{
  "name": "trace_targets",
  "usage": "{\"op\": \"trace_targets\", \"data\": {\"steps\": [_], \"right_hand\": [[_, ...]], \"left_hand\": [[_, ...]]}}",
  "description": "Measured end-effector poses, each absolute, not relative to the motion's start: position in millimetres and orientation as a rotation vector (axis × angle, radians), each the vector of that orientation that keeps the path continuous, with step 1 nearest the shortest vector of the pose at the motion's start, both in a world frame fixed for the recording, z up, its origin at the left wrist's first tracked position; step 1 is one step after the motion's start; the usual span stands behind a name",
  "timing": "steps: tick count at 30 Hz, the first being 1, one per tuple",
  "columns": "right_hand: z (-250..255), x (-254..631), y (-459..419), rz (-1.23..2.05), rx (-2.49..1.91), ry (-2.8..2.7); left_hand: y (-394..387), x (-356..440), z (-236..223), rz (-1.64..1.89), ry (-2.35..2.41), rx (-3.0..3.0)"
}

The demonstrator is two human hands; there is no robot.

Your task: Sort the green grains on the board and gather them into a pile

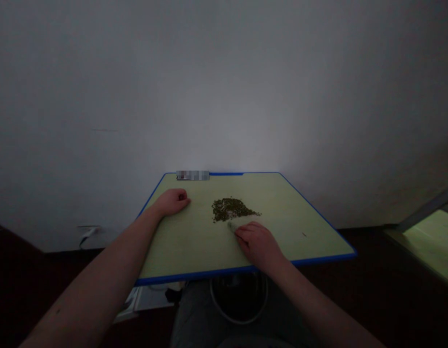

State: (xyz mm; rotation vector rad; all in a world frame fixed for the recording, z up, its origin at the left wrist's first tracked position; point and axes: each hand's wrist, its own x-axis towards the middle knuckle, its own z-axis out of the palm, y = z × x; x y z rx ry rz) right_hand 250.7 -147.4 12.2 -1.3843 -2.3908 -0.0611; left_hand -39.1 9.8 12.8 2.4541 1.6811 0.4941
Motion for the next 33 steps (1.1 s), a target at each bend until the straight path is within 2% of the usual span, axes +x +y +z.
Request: {"op": "trace_targets", "data": {"steps": [33], "right_hand": [[19.5, 262.2, -141.0, 0.093, -1.337, -2.357]], "left_hand": [[11.2, -41.7, 10.4, 0.505, 1.657, 2.463]]}}
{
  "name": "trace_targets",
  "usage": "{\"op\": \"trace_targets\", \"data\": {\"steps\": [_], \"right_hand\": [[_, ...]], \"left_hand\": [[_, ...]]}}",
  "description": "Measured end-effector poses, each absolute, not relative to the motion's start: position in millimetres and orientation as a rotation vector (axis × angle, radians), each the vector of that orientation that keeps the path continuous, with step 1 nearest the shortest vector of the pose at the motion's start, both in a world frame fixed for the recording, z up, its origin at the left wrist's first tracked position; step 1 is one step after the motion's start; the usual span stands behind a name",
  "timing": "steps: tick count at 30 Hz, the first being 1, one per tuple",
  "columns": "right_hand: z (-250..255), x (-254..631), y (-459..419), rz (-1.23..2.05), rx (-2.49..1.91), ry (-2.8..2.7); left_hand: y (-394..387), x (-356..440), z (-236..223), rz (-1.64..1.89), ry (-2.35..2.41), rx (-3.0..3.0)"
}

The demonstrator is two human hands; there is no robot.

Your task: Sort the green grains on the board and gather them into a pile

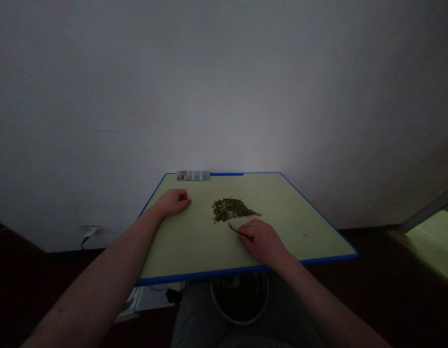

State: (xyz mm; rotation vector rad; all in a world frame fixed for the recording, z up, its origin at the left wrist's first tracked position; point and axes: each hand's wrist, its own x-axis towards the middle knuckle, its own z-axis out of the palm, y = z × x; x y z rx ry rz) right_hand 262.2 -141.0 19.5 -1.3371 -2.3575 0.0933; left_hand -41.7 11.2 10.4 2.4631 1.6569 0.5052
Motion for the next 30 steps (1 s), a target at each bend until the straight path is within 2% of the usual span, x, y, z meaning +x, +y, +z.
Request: {"op": "trace_targets", "data": {"steps": [30], "right_hand": [[12.3, 245.6, -136.7, -0.012, -1.305, -2.425]], "left_hand": [[12.7, -40.4, 10.3, 0.519, 1.661, 2.464]]}}
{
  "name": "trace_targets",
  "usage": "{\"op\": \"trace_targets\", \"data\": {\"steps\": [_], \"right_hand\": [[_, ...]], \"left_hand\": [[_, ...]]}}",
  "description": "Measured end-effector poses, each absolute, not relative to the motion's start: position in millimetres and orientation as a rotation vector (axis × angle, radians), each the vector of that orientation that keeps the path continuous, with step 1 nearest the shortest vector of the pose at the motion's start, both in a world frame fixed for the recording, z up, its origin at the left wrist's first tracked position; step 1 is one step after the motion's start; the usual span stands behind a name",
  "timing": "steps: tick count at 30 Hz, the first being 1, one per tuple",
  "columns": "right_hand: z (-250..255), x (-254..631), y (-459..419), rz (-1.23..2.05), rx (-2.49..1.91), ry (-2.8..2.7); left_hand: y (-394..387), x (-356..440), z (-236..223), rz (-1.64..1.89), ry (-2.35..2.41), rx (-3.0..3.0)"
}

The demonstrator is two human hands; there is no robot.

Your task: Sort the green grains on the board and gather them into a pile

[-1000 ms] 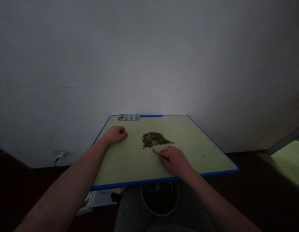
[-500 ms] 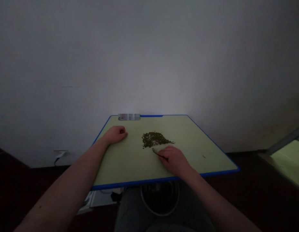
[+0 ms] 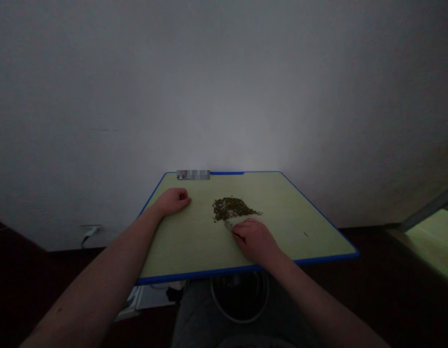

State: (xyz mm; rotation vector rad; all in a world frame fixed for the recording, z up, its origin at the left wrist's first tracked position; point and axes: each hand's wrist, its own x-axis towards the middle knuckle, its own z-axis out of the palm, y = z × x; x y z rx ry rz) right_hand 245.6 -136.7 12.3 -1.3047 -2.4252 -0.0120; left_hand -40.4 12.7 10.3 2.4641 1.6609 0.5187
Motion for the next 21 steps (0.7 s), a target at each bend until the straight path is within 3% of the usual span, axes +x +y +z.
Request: {"op": "trace_targets", "data": {"steps": [21], "right_hand": [[18.3, 260.1, -152.9, -0.051, -1.574, -2.369]], "left_hand": [[11.4, -40.1, 11.6, 0.499, 1.677, 2.469]]}}
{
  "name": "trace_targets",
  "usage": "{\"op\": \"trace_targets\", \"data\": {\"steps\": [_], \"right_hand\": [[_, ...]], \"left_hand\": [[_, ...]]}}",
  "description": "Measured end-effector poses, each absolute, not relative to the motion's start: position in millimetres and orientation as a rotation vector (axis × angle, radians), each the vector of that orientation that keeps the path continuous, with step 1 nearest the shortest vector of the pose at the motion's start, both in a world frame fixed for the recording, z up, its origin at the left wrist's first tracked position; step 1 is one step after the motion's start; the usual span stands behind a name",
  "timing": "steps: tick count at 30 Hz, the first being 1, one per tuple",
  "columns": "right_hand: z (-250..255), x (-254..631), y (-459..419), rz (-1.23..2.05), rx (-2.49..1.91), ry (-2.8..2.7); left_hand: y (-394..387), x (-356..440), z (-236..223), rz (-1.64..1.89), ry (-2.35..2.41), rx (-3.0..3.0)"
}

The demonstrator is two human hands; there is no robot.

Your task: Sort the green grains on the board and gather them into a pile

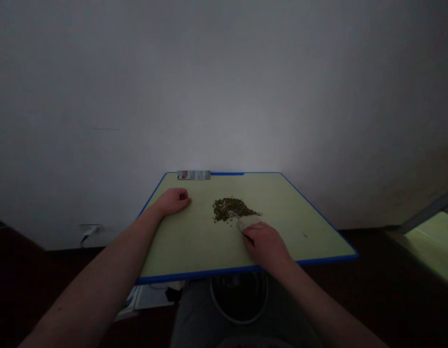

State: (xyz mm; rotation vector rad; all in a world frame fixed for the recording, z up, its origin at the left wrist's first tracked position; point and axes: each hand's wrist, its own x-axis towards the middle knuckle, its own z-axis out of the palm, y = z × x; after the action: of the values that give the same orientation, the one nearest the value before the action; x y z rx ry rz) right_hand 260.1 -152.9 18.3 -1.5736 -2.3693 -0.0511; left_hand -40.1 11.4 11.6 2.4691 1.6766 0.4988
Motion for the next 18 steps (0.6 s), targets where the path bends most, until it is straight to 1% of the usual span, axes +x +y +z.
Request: {"op": "trace_targets", "data": {"steps": [6, 18], "right_hand": [[19.5, 252.3, -148.4, -0.016, -1.52, -2.37], [17.7, 262.7, -147.2, -0.056, -1.607, -2.303]], "left_hand": [[11.7, -40.5, 11.5, 0.503, 1.661, 2.479], [10.5, -39.5, 13.2, 0.503, 1.67, 2.444]]}}
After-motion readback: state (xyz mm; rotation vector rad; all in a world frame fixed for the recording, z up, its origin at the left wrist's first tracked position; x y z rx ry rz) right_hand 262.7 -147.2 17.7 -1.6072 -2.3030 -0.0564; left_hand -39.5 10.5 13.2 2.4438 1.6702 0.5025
